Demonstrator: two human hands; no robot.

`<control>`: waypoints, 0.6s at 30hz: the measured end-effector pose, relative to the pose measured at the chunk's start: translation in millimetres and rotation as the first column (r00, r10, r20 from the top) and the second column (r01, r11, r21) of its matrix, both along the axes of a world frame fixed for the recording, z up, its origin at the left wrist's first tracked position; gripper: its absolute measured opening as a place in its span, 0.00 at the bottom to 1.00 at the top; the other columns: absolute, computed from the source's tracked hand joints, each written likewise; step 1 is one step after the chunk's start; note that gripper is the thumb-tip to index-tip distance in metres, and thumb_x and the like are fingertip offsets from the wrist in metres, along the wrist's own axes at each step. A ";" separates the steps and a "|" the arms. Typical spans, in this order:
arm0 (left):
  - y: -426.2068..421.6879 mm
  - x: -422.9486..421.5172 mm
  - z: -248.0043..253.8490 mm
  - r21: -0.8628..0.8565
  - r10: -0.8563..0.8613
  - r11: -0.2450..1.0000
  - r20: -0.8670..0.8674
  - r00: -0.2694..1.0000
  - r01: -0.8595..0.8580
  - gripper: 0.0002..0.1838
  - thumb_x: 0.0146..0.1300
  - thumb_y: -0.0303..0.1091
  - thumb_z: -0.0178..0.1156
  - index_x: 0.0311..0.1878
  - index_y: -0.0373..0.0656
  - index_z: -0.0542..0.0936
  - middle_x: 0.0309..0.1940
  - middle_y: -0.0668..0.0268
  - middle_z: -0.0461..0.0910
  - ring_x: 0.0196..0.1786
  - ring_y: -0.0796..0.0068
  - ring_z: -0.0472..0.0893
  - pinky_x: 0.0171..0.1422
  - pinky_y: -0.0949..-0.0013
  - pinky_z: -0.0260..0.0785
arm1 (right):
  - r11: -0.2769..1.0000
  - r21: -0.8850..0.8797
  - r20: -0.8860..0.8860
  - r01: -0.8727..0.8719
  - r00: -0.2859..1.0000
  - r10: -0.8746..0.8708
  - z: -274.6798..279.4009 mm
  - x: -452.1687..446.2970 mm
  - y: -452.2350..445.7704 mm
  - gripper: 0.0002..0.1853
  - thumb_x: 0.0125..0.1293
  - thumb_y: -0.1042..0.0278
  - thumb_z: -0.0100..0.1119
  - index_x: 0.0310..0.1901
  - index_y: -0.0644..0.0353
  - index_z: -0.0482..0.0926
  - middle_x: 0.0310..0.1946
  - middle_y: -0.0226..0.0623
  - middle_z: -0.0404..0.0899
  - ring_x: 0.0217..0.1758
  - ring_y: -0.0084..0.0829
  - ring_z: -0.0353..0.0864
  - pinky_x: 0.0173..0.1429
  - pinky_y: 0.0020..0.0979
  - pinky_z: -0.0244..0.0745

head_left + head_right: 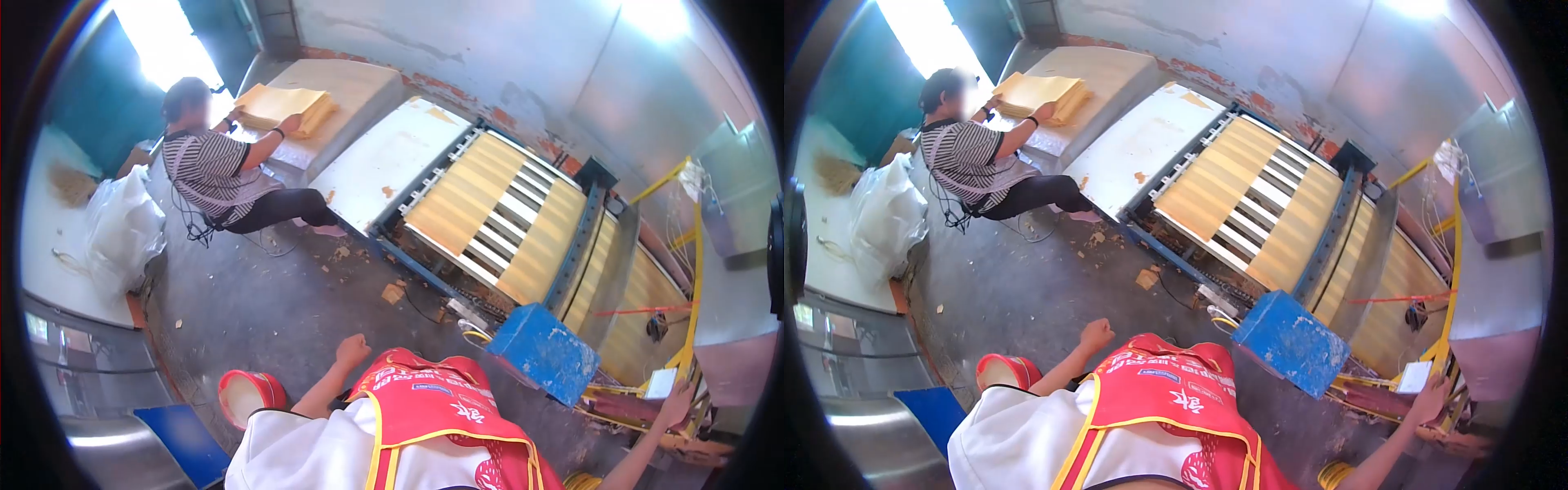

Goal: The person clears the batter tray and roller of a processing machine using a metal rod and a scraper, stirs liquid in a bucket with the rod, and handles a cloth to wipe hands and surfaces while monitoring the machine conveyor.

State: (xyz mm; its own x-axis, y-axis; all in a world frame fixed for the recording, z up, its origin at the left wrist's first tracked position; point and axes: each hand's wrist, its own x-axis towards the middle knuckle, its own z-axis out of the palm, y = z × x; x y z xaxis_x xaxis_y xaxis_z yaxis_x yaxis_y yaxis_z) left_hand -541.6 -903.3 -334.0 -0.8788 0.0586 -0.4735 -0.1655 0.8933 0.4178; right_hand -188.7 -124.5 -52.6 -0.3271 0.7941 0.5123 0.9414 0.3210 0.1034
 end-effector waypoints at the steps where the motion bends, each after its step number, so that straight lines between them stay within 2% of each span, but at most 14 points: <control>1: 0.0 1.3 0.1 0.009 0.013 1.000 0.026 1.000 -0.013 0.11 0.52 0.40 0.61 0.34 0.44 0.79 0.36 0.52 0.84 0.44 0.46 0.83 0.48 0.50 0.74 | 1.000 -0.005 -0.004 0.010 1.000 -0.011 0.3 -1.4 0.3 0.30 0.75 0.41 0.43 0.64 0.58 0.73 0.58 0.51 0.79 0.56 0.54 0.80 0.55 0.48 0.75; 3: -2.3 3.3 -4.7 0.021 0.032 0.999 0.050 0.998 -0.033 0.11 0.51 0.40 0.61 0.34 0.45 0.80 0.37 0.52 0.84 0.45 0.47 0.83 0.48 0.50 0.74 | 1.000 -0.005 -0.008 0.010 1.000 -0.011 0.4 -3.4 0.8 0.30 0.75 0.41 0.43 0.64 0.58 0.73 0.58 0.50 0.79 0.57 0.54 0.80 0.55 0.48 0.75; 6: -6.1 4.6 -15.4 0.015 -0.027 1.000 0.074 0.997 0.026 0.10 0.52 0.40 0.61 0.33 0.45 0.80 0.38 0.52 0.85 0.46 0.48 0.83 0.49 0.50 0.75 | 1.000 0.010 -0.024 -0.002 1.000 0.003 -7.7 5.1 11.8 0.29 0.75 0.42 0.44 0.63 0.58 0.73 0.58 0.48 0.79 0.56 0.53 0.80 0.53 0.47 0.75; 8: -6.2 4.7 -17.3 -0.019 -0.071 0.997 0.151 0.986 0.075 0.10 0.53 0.41 0.61 0.34 0.45 0.82 0.40 0.53 0.85 0.46 0.49 0.84 0.51 0.51 0.75 | 0.999 0.034 -0.009 -0.025 1.000 0.025 -12.4 10.6 20.4 0.29 0.75 0.41 0.44 0.63 0.58 0.73 0.57 0.49 0.79 0.55 0.54 0.80 0.53 0.48 0.75; 15: -5.2 7.9 -17.7 0.001 -0.087 0.996 0.122 0.989 0.088 0.11 0.56 0.42 0.61 0.36 0.45 0.83 0.40 0.53 0.85 0.47 0.50 0.84 0.51 0.51 0.75 | 1.000 0.010 0.009 0.006 1.000 -0.006 0.3 -5.4 -3.0 0.30 0.75 0.42 0.44 0.63 0.60 0.73 0.57 0.50 0.79 0.55 0.54 0.80 0.53 0.49 0.75; 18: -10.8 11.1 -26.3 0.000 -0.121 0.993 0.083 0.989 0.121 0.11 0.59 0.42 0.60 0.38 0.46 0.84 0.40 0.54 0.85 0.48 0.50 0.84 0.52 0.51 0.75 | 0.999 -0.035 0.003 0.040 0.999 -0.040 12.9 -15.8 -23.2 0.27 0.76 0.45 0.47 0.59 0.63 0.75 0.58 0.49 0.79 0.58 0.51 0.79 0.56 0.45 0.76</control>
